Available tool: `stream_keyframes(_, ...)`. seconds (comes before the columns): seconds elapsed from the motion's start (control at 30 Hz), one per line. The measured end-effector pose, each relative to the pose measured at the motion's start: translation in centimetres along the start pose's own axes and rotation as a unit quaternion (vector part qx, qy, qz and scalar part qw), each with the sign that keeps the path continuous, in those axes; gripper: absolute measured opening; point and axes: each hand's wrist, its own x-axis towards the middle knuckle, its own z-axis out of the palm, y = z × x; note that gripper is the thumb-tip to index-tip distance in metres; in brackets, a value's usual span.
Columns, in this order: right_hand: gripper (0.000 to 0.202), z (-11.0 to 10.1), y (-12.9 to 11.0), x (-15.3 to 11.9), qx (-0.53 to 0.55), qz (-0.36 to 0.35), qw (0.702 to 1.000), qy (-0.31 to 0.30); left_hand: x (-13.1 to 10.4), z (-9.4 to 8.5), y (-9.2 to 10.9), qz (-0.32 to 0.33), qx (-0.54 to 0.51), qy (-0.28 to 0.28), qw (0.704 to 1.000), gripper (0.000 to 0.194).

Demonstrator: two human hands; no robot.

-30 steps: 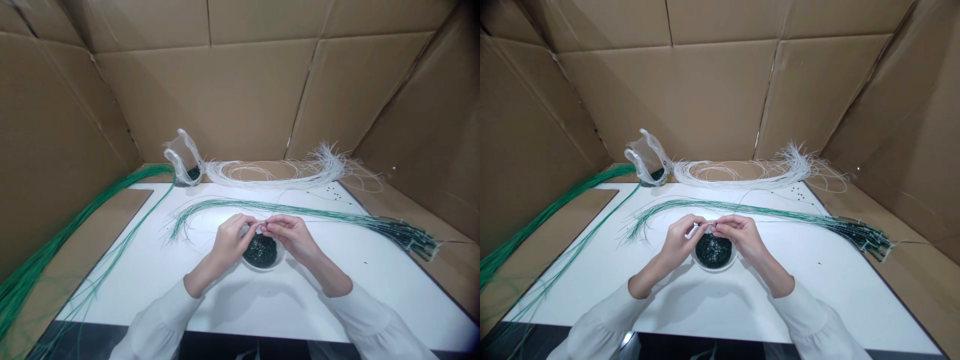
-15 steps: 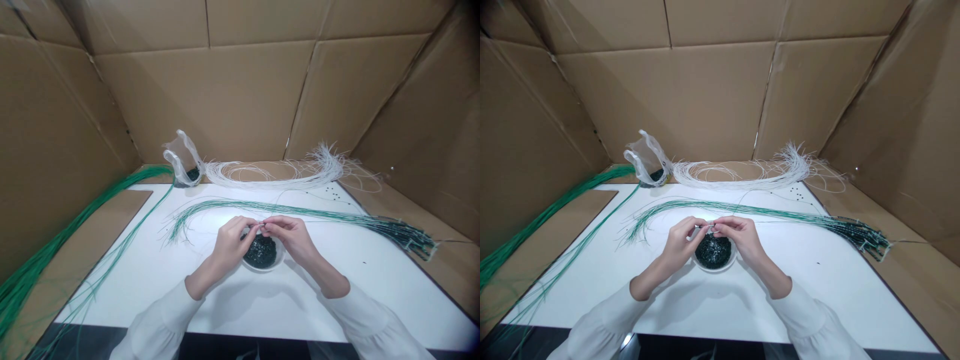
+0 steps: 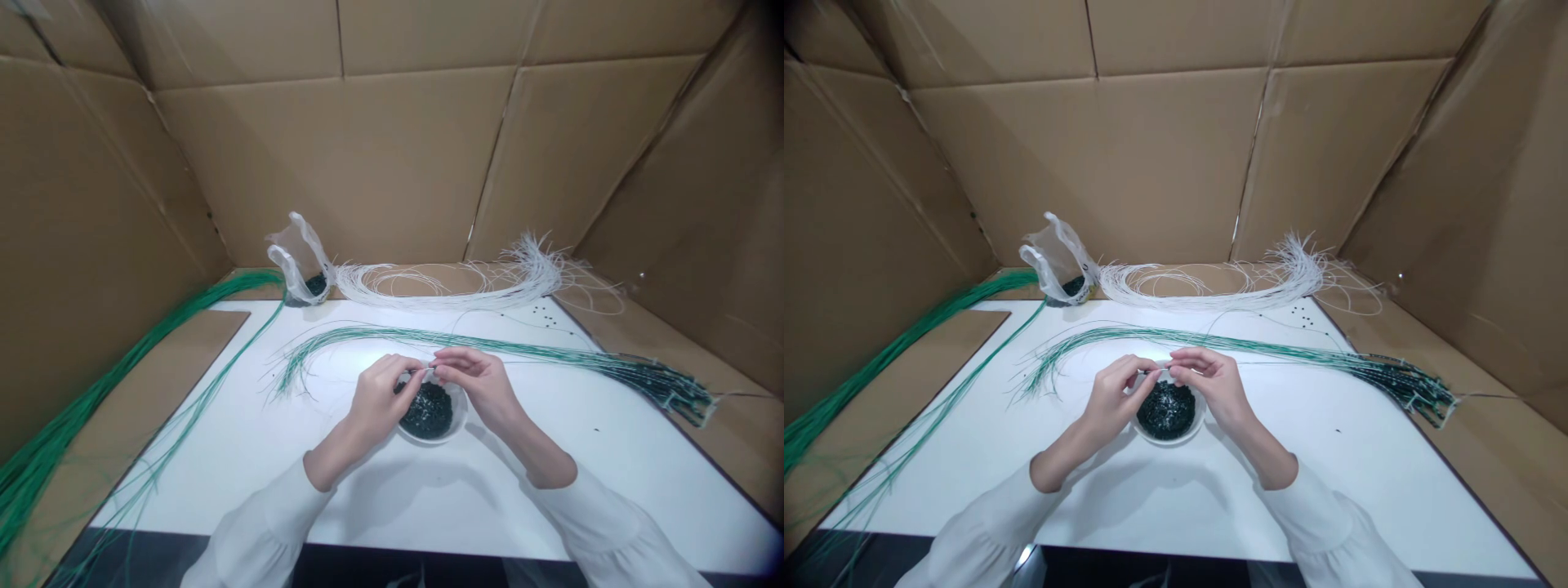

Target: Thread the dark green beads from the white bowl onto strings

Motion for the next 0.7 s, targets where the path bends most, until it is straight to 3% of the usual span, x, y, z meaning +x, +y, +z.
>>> stream_keyframes(0.27, 0.023, 0.21, -0.03, -0.08, -0.002, -0.012, 1.0, 0.016, -0.06, -0.05, 0.12, -0.036, -0.006, 0.004, 0.999, 0.019)
stream_keyframes(0.7, 0.022, 0.12, 0.03, -0.09, -0.018, -0.016, 1.0, 0.015, -0.02, 0.0, 0.22, -0.035, -0.022, -0.008, 0.999, 0.017)
